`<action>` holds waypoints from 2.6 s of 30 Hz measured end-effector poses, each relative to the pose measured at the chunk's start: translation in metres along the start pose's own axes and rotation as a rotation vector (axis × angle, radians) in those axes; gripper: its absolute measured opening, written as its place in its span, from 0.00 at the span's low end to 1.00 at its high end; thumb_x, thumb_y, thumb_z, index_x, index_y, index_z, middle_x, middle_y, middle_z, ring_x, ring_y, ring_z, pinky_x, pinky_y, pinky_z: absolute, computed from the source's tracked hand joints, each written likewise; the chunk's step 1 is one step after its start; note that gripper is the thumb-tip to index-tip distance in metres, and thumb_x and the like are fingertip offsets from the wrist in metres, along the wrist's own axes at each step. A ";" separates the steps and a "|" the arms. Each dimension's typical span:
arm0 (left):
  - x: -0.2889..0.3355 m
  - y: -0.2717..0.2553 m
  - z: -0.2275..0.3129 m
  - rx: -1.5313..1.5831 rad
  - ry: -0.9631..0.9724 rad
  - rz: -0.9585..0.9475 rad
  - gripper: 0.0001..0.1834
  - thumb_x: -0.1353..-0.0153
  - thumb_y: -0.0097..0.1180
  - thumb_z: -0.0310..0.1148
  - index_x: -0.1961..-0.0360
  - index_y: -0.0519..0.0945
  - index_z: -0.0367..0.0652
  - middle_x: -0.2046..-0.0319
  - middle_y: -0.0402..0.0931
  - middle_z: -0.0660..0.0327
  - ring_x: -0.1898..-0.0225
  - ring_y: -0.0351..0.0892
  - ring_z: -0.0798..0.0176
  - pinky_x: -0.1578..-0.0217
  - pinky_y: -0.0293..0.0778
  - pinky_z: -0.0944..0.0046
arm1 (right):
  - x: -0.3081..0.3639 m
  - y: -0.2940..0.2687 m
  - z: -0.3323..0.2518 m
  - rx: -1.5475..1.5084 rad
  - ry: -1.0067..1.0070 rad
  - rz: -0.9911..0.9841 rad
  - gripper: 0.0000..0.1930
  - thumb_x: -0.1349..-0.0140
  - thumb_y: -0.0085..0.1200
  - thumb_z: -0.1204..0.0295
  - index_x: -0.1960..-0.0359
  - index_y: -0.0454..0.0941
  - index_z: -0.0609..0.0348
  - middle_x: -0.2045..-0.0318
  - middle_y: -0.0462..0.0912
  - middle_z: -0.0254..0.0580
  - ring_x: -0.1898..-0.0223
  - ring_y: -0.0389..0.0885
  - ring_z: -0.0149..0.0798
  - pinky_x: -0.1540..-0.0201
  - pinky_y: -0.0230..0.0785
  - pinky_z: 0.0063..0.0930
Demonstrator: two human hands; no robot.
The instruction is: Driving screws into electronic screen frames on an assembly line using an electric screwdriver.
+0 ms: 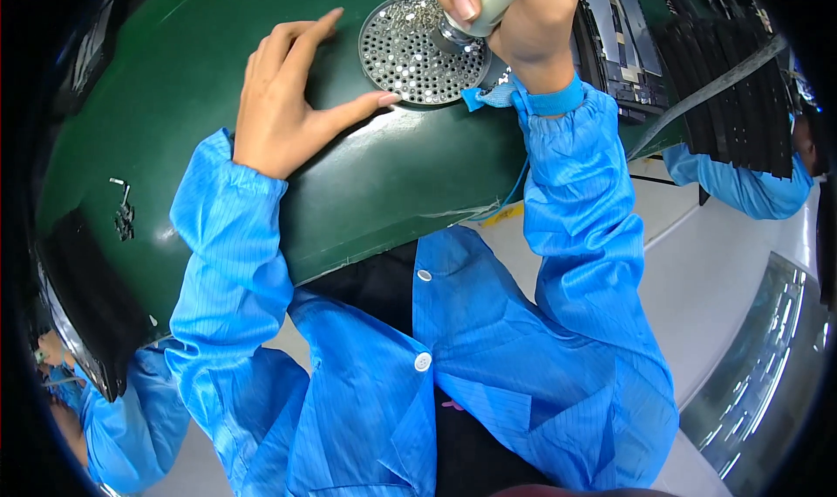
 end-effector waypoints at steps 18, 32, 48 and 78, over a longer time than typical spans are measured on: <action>0.010 0.003 -0.003 -0.107 0.140 -0.005 0.27 0.49 0.71 0.48 0.52 0.84 0.40 0.52 0.79 0.55 0.49 0.75 0.48 0.44 0.67 0.50 | 0.001 0.036 0.017 -0.058 -0.027 -0.023 0.07 0.35 0.55 0.76 0.64 0.79 0.70 0.74 0.83 0.43 0.87 0.71 0.26 0.85 0.63 0.19; 0.015 0.005 -0.004 -0.111 0.139 0.021 0.25 0.46 0.70 0.46 0.52 0.85 0.40 0.51 0.79 0.53 0.47 0.74 0.48 0.44 0.68 0.50 | 0.003 0.032 0.021 0.026 0.004 -0.007 0.10 0.33 0.53 0.73 0.65 0.79 0.71 0.83 0.78 0.40 0.89 0.69 0.28 0.83 0.64 0.21; 0.007 -0.008 0.004 0.011 0.162 0.079 0.19 0.45 0.69 0.39 0.54 0.85 0.42 0.57 0.80 0.58 0.53 0.76 0.52 0.48 0.70 0.54 | 0.000 0.031 0.011 0.042 -0.001 -0.019 0.10 0.33 0.52 0.73 0.64 0.78 0.71 0.81 0.79 0.42 0.88 0.70 0.29 0.83 0.64 0.22; 0.009 -0.013 0.007 1.845 -0.789 -0.391 0.15 0.27 0.51 0.39 0.56 0.77 0.35 0.82 0.65 0.64 0.89 0.55 0.79 0.92 0.57 0.80 | -0.016 0.069 -0.035 -0.144 -0.093 -0.058 0.16 0.33 0.49 0.68 0.64 0.78 0.76 0.81 0.80 0.46 0.90 0.70 0.29 0.85 0.67 0.23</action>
Point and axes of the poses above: each hand's wrist, its own x-axis away from the middle knuckle, its own y-axis out of the palm, z = x × y, the point moved 1 cm from there along -x, towards the middle knuckle
